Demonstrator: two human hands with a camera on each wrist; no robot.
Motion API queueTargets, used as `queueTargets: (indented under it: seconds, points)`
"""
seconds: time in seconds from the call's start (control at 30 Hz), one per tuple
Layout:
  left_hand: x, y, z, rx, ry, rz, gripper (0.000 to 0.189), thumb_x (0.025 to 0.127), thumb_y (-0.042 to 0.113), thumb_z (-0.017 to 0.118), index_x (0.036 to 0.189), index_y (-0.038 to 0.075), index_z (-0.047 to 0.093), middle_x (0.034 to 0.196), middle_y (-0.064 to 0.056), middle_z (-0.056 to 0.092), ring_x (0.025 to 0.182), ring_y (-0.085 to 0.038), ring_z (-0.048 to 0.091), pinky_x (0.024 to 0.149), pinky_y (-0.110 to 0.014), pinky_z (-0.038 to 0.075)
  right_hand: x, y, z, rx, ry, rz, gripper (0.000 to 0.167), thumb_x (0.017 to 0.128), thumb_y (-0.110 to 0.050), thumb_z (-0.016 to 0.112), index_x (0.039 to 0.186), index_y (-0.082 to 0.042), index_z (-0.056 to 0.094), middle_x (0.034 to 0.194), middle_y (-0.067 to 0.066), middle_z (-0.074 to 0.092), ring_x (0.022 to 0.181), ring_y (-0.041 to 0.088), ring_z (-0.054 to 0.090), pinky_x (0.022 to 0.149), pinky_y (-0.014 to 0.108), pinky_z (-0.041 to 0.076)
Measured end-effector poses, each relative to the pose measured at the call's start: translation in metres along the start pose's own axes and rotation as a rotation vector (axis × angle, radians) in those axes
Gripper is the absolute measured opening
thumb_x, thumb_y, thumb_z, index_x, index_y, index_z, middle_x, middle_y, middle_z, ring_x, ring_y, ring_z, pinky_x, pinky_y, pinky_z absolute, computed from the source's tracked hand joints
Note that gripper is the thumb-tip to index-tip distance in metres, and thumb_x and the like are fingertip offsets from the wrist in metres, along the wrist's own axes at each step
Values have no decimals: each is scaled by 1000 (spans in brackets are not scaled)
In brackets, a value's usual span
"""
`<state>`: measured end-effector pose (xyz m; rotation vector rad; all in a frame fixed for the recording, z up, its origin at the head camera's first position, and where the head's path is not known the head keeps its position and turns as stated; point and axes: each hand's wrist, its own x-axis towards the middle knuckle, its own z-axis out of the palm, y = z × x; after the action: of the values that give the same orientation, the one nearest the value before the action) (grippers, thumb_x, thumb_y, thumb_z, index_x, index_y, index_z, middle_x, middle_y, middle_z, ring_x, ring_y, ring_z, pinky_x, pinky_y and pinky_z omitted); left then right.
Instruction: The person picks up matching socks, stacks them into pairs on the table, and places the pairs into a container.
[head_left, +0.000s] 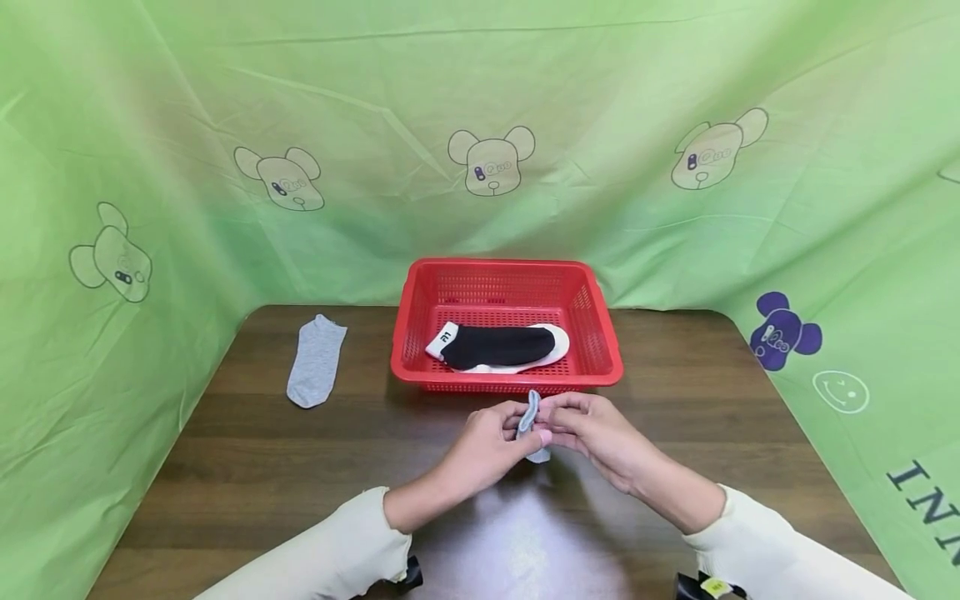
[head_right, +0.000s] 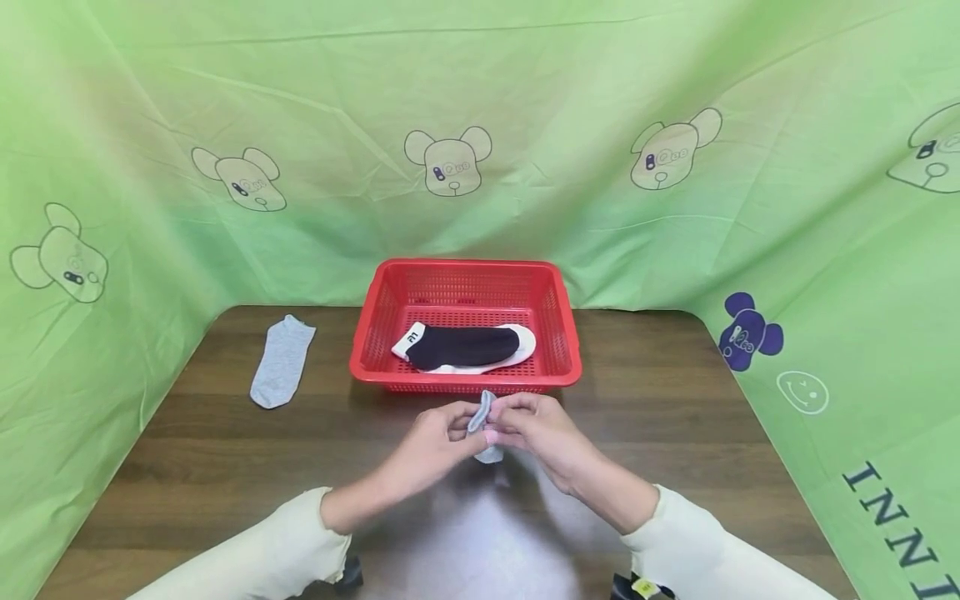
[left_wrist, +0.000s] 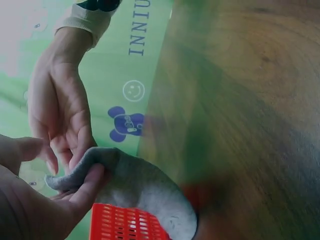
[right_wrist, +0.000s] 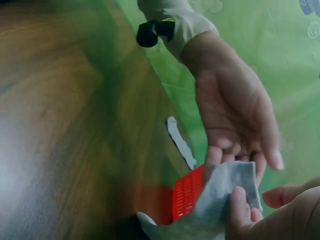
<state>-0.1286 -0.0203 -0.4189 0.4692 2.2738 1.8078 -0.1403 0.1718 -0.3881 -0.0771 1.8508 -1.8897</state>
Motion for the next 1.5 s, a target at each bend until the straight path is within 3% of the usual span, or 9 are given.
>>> queueTargets:
  seconds: [0.17, 0.33, 0.47, 0.53, 0.7, 0.9, 1.0, 1.2, 1.5]
  points:
    - [1, 0, -5, 72, 77, 3, 25, 88, -1, 71, 112, -9, 70, 103, -20, 77, 88, -18, 74, 73, -19, 58, 5, 6, 4, -82, 70, -55, 28, 98, -3, 57, 121, 14, 54, 96, 4, 68, 86, 10, 68, 82, 25, 59]
    - [-1, 10, -14, 89, 25, -21, 20, 91, -3, 65, 110, -4, 73, 97, -15, 78, 73, -6, 62, 61, -16, 50, 8, 20, 9, -271, 220, -234, 31, 85, 7, 59, 115, 4, 52, 99, 6, 59, 86, 12, 56, 76, 24, 50]
    - [-2, 20, -23, 102, -6, -1, 21, 94, -2, 64, 113, -2, 72, 102, -14, 77, 79, -8, 66, 66, -18, 53, 12, 33, 5, -514, 113, -422, 39, 81, 4, 66, 118, -3, 63, 116, 10, 61, 107, 8, 49, 92, 25, 46]
    - [-3, 22, -28, 113, 0, 4, 21, 94, -1, 64, 113, -1, 72, 105, -13, 76, 82, -9, 67, 68, -20, 54, 16, 38, -1, -545, 3, -463, 34, 82, 2, 68, 116, -5, 68, 117, 9, 65, 109, 5, 52, 94, 25, 47]
    - [-6, 20, -42, 73, 23, -20, 21, 96, 0, 63, 115, 1, 73, 103, -11, 75, 79, -9, 64, 70, -22, 53, 22, 42, -19, -427, -257, -341, 24, 91, -3, 69, 115, 1, 68, 103, 6, 72, 92, 6, 67, 84, 24, 55]
    - [-13, 2, -59, -111, 53, -108, 26, 98, -1, 59, 122, -7, 67, 102, -19, 74, 80, -11, 67, 76, -25, 57, 21, 47, -40, -385, -338, -204, 20, 91, -5, 73, 105, 6, 64, 93, 3, 73, 82, 7, 70, 74, 24, 58]
    - [-17, -7, -68, -199, 63, -186, 29, 100, -3, 55, 127, -12, 61, 107, -23, 73, 84, -13, 70, 79, -30, 61, 21, 47, -49, -362, -307, -165, 23, 90, -5, 74, 105, 9, 64, 92, 1, 74, 80, 6, 69, 73, 23, 58]
    - [-22, -24, -73, -231, 113, -314, 30, 102, -3, 51, 128, -16, 57, 111, -23, 73, 86, -13, 70, 80, -35, 62, 18, 44, -56, -347, -159, -110, 33, 88, -8, 78, 112, 11, 64, 93, 0, 75, 83, 6, 69, 77, 22, 56]
    - [-9, -57, -66, -185, 285, -336, 23, 95, -11, 56, 115, -18, 63, 99, -26, 74, 76, -16, 70, 69, -34, 63, 30, 48, -46, -237, 150, -11, 32, 87, -8, 79, 109, 11, 67, 80, -8, 71, 72, 2, 63, 69, 22, 56]
